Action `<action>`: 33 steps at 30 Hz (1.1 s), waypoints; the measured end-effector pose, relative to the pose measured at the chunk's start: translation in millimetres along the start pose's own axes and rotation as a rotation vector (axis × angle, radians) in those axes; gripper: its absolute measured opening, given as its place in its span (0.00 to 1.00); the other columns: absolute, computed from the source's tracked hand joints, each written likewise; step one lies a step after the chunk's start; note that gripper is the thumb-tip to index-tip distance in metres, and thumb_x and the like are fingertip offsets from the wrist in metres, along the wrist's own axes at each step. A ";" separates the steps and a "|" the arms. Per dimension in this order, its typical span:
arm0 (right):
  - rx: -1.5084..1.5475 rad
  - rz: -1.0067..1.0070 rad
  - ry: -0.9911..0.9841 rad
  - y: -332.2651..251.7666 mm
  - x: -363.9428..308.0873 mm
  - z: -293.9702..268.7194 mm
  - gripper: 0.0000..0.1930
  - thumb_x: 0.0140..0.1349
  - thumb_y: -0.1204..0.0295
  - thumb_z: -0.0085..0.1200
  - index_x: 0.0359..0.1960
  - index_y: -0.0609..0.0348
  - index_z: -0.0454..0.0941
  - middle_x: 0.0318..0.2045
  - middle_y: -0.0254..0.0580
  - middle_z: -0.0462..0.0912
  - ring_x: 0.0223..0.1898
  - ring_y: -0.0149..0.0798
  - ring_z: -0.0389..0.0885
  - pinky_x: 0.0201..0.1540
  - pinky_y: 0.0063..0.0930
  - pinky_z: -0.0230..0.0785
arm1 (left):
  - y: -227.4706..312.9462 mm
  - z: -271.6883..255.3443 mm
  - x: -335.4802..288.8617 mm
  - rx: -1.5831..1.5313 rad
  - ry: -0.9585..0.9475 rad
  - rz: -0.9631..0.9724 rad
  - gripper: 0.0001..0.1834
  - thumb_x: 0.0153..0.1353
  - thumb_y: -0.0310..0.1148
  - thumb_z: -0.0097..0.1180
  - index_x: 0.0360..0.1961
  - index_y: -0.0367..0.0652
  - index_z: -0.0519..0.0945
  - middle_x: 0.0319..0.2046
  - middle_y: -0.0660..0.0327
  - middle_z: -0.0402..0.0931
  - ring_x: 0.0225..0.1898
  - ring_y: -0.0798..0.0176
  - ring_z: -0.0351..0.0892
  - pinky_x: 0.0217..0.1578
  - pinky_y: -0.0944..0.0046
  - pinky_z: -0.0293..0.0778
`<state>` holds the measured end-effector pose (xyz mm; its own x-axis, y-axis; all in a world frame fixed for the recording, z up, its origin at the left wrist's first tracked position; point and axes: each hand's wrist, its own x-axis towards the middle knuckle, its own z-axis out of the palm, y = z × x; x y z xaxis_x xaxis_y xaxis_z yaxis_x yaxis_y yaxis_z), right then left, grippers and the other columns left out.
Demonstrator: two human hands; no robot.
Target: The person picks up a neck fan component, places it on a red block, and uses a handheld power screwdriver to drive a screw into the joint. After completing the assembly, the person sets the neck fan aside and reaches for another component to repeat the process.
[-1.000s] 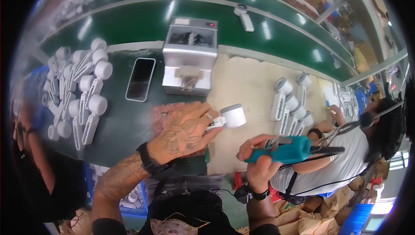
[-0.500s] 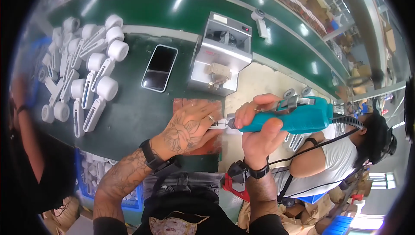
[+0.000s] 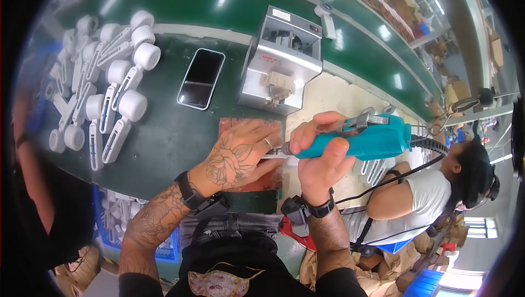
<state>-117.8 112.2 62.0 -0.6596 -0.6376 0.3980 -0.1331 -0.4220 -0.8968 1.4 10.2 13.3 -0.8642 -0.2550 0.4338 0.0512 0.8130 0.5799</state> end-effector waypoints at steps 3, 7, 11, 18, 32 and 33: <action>-0.005 -0.001 -0.005 0.3 -0.7 -0.5 0.36 0.62 0.38 0.54 0.46 0.67 0.68 0.20 0.39 0.71 0.19 0.35 0.71 0.24 0.30 0.65 | 4.7 -5.5 3.3 -0.014 0.008 -0.015 0.19 0.56 0.39 0.64 0.45 0.40 0.78 0.47 0.53 0.77 0.51 0.45 0.75 0.51 0.50 0.73; -0.017 0.006 -0.018 0.7 0.0 2.1 0.37 0.60 0.38 0.56 0.45 0.68 0.68 0.19 0.39 0.71 0.19 0.35 0.71 0.24 0.29 0.65 | -2.9 -1.7 0.0 0.023 0.017 0.063 0.19 0.55 0.39 0.65 0.44 0.40 0.78 0.44 0.54 0.76 0.49 0.46 0.75 0.49 0.49 0.73; -0.008 0.006 -0.018 0.3 0.0 1.2 0.37 0.60 0.38 0.57 0.45 0.68 0.68 0.19 0.39 0.71 0.19 0.34 0.71 0.24 0.29 0.65 | -6.5 2.6 -2.4 -0.033 -0.017 0.037 0.19 0.55 0.41 0.65 0.42 0.39 0.78 0.45 0.54 0.76 0.49 0.45 0.74 0.50 0.49 0.73; 0.001 -0.014 -0.044 1.2 -2.5 0.6 0.37 0.60 0.39 0.56 0.46 0.68 0.68 0.19 0.38 0.71 0.19 0.34 0.71 0.24 0.28 0.65 | -7.4 3.3 -3.4 -0.050 -0.014 0.024 0.21 0.56 0.43 0.65 0.41 0.36 0.79 0.49 0.51 0.76 0.52 0.44 0.74 0.52 0.49 0.71; -0.037 -0.073 -0.065 -3.4 14.0 0.4 0.35 0.65 0.41 0.51 0.50 0.69 0.70 0.22 0.37 0.73 0.22 0.32 0.72 0.27 0.27 0.67 | -0.8 -13.5 10.7 -0.064 -0.079 -0.161 0.18 0.55 0.39 0.65 0.44 0.42 0.82 0.43 0.56 0.77 0.47 0.50 0.74 0.49 0.53 0.70; -0.022 -0.081 -0.050 -4.1 22.8 3.4 0.34 0.67 0.42 0.50 0.50 0.69 0.70 0.22 0.37 0.73 0.23 0.32 0.72 0.27 0.28 0.67 | -2.6 -16.9 12.0 -0.059 -0.117 -0.188 0.18 0.55 0.39 0.65 0.45 0.43 0.82 0.42 0.57 0.76 0.46 0.51 0.73 0.49 0.54 0.70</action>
<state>-129.8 97.2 75.5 -0.6079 -0.6338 0.4783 -0.2013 -0.4596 -0.8650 -0.6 -3.8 28.6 -0.9131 -0.3344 0.2333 -0.0903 0.7238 0.6841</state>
